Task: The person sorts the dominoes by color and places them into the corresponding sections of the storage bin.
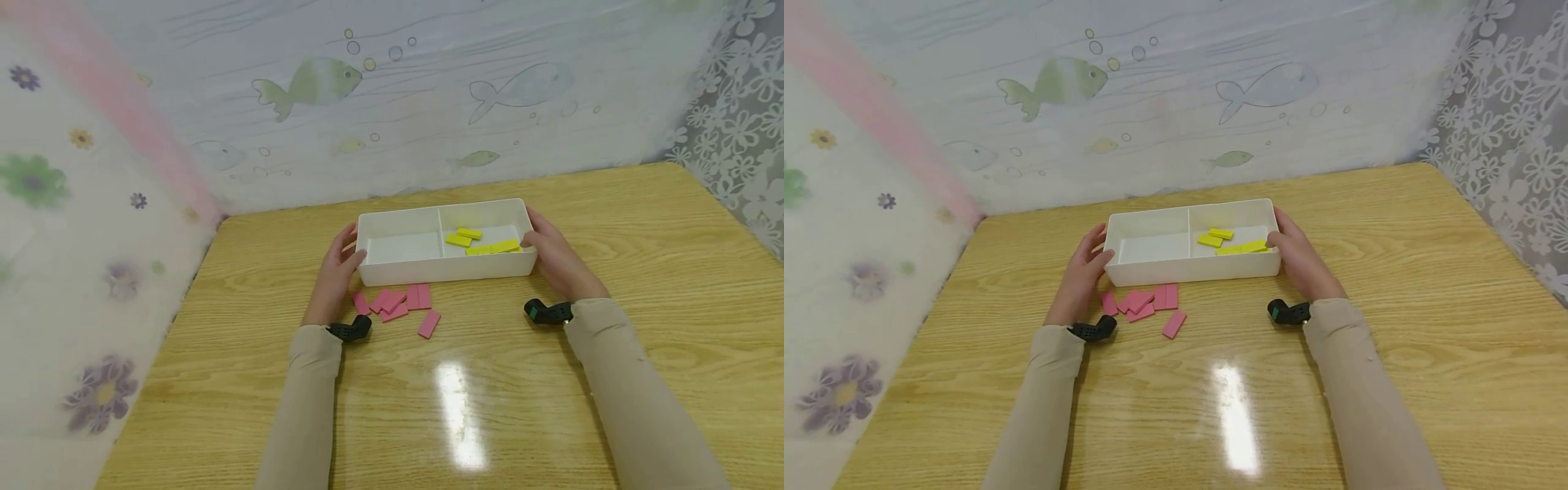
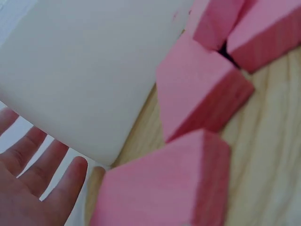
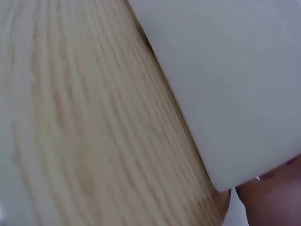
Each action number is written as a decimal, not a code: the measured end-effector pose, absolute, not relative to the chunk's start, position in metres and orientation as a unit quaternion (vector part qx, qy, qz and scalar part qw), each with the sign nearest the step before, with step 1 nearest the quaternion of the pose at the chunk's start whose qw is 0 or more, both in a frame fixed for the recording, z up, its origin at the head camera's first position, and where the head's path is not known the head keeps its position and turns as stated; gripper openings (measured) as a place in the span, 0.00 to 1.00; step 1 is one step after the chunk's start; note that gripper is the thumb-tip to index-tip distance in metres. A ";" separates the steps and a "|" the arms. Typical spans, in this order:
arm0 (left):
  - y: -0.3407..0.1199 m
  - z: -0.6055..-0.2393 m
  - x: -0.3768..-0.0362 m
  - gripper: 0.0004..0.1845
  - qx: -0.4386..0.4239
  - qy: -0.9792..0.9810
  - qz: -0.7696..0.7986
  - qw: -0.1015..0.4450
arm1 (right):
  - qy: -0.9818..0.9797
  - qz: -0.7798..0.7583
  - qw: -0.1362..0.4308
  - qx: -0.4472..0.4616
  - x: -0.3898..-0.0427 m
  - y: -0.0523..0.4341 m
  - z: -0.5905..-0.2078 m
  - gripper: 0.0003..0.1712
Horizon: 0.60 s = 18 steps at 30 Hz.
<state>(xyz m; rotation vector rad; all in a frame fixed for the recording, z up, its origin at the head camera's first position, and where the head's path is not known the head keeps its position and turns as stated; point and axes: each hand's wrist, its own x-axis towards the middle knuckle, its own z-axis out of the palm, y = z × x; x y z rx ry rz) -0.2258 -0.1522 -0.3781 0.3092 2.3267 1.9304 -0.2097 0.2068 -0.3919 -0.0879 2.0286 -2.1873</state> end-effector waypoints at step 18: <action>-0.171 -0.381 -0.235 0.21 0.033 0.813 0.575 0.084 | 0.670 -0.734 0.084 -0.072 -0.209 0.209 -0.402 0.46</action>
